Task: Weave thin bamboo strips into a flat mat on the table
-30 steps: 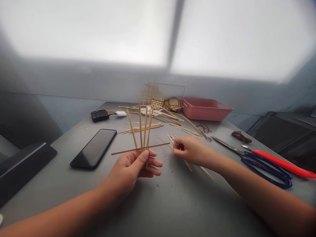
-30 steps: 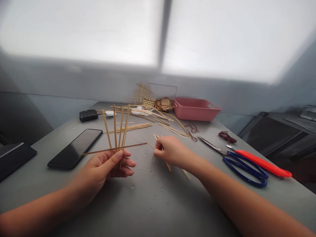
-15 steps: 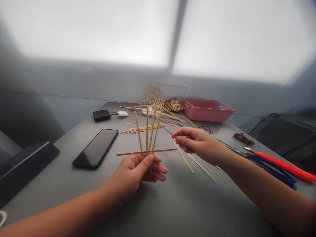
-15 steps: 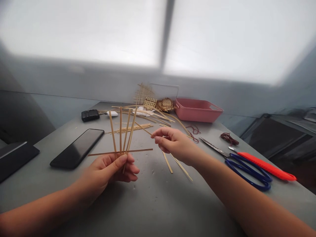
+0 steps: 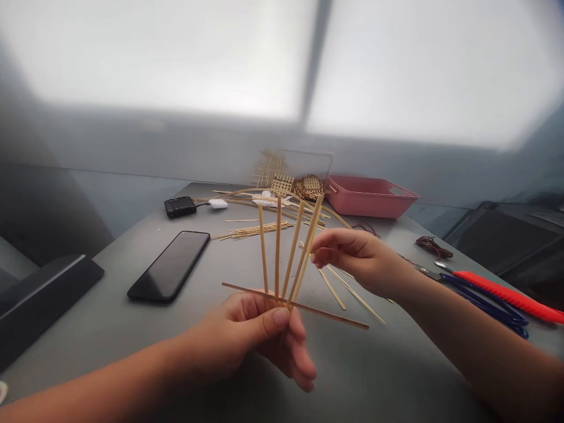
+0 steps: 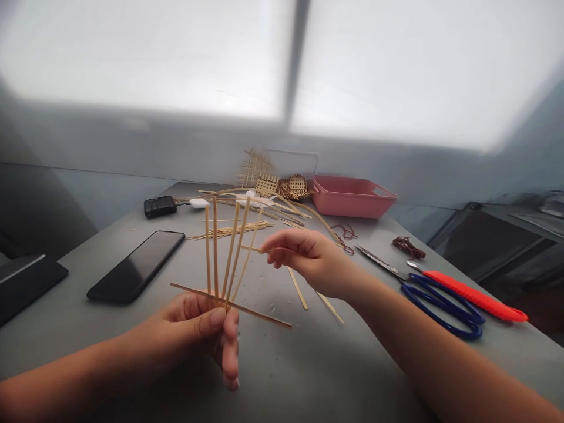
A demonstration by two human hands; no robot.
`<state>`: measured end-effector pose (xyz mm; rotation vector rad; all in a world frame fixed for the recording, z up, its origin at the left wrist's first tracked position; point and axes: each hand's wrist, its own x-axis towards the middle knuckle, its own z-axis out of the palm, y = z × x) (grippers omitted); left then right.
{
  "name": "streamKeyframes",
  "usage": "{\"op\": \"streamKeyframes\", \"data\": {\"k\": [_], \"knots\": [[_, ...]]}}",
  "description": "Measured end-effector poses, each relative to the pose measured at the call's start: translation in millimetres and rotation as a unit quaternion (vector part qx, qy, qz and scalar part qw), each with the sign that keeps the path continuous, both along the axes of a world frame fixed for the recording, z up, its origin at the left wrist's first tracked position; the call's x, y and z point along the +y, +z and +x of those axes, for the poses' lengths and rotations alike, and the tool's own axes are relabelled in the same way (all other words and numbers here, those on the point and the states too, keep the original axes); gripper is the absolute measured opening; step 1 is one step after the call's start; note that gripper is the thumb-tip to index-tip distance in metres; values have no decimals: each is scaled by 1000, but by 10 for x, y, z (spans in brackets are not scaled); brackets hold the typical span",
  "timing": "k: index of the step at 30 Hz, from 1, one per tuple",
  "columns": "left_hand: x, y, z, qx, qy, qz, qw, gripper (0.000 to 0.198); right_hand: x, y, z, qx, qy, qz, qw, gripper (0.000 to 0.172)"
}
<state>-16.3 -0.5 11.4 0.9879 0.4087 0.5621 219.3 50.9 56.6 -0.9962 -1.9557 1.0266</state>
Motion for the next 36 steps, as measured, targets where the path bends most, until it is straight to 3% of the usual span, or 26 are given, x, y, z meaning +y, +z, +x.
{"op": "streamKeyframes", "data": {"k": [8, 13, 17, 21, 25, 27, 32, 36], "knots": [[14, -10, 28, -20, -33, -16, 999, 33, 8, -18, -1, 78, 33, 30, 996, 22], [61, -73, 61, 16, 57, 18, 998, 42, -76, 38, -33, 34, -27, 79, 996, 21], [80, -59, 57, 60, 121, 46, 990, 40, -128, 62, -35, -46, -96, 62, 992, 25], [62, -47, 50, 161, 192, 129, 960, 38, -151, 64, -30, -102, -135, 41, 985, 27], [39, -56, 47, 236, 223, 211, 922, 32, -179, 80, -45, -118, -150, 38, 981, 26], [39, -56, 46, 256, 219, 229, 913, 32, -194, 95, -56, -110, -143, 37, 983, 26], [62, -64, 35, 127, 113, 122, 978, 36, -177, 108, -66, -61, -100, 16, 993, 24], [57, -69, 25, 49, 50, 76, 995, 37, -139, 83, -61, -23, -65, 19, 997, 20]]}}
